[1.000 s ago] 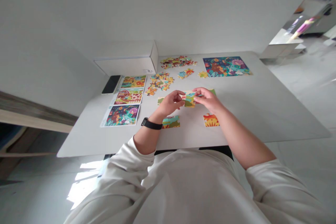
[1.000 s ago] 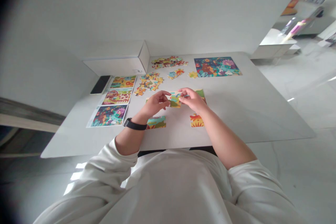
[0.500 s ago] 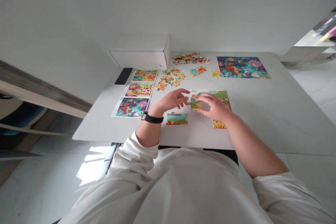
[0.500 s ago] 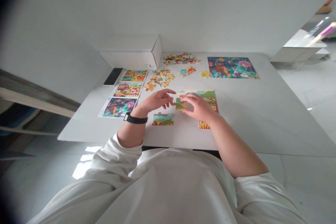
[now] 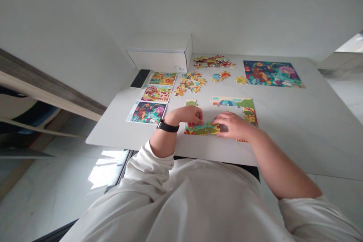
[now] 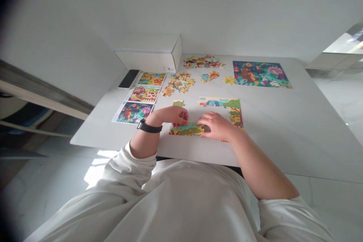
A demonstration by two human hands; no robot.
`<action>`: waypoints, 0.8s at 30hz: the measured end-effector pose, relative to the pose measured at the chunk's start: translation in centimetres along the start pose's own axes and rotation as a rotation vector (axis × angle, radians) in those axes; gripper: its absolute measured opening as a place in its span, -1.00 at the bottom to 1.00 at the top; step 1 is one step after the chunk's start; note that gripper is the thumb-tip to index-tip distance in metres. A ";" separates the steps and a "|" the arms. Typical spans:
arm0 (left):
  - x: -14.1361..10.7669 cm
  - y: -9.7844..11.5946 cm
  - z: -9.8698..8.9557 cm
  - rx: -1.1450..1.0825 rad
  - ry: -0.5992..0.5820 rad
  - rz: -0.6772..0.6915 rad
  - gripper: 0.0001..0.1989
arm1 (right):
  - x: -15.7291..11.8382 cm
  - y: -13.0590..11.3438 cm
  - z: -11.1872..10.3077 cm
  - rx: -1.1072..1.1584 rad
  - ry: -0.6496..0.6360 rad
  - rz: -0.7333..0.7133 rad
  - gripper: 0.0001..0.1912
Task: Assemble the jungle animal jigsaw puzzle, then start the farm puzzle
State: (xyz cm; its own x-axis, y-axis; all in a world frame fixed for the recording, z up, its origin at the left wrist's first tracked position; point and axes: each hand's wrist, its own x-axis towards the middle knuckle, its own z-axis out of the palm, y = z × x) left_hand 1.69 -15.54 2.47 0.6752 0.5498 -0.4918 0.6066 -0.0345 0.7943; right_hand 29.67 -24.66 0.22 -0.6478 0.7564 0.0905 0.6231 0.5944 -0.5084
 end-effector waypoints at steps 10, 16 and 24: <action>-0.1 0.4 0.5 0.141 0.044 -0.031 -0.74 | 0.0 -0.7 0.5 -0.104 -0.031 0.025 -0.53; 0.2 0.2 1.6 0.487 0.210 0.032 -0.70 | -0.2 -0.7 0.8 -0.124 -0.025 0.033 -0.58; -0.2 1.4 3.2 0.731 0.265 -0.031 -0.66 | 0.0 -0.7 0.8 -0.123 -0.017 0.028 -0.63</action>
State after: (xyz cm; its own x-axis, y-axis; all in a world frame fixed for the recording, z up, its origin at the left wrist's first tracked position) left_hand 3.77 -18.31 2.57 0.5861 0.7378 -0.3349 0.8086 -0.5065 0.2993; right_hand 28.90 -25.33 -0.14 -0.6359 0.7692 0.0630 0.6892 0.6028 -0.4020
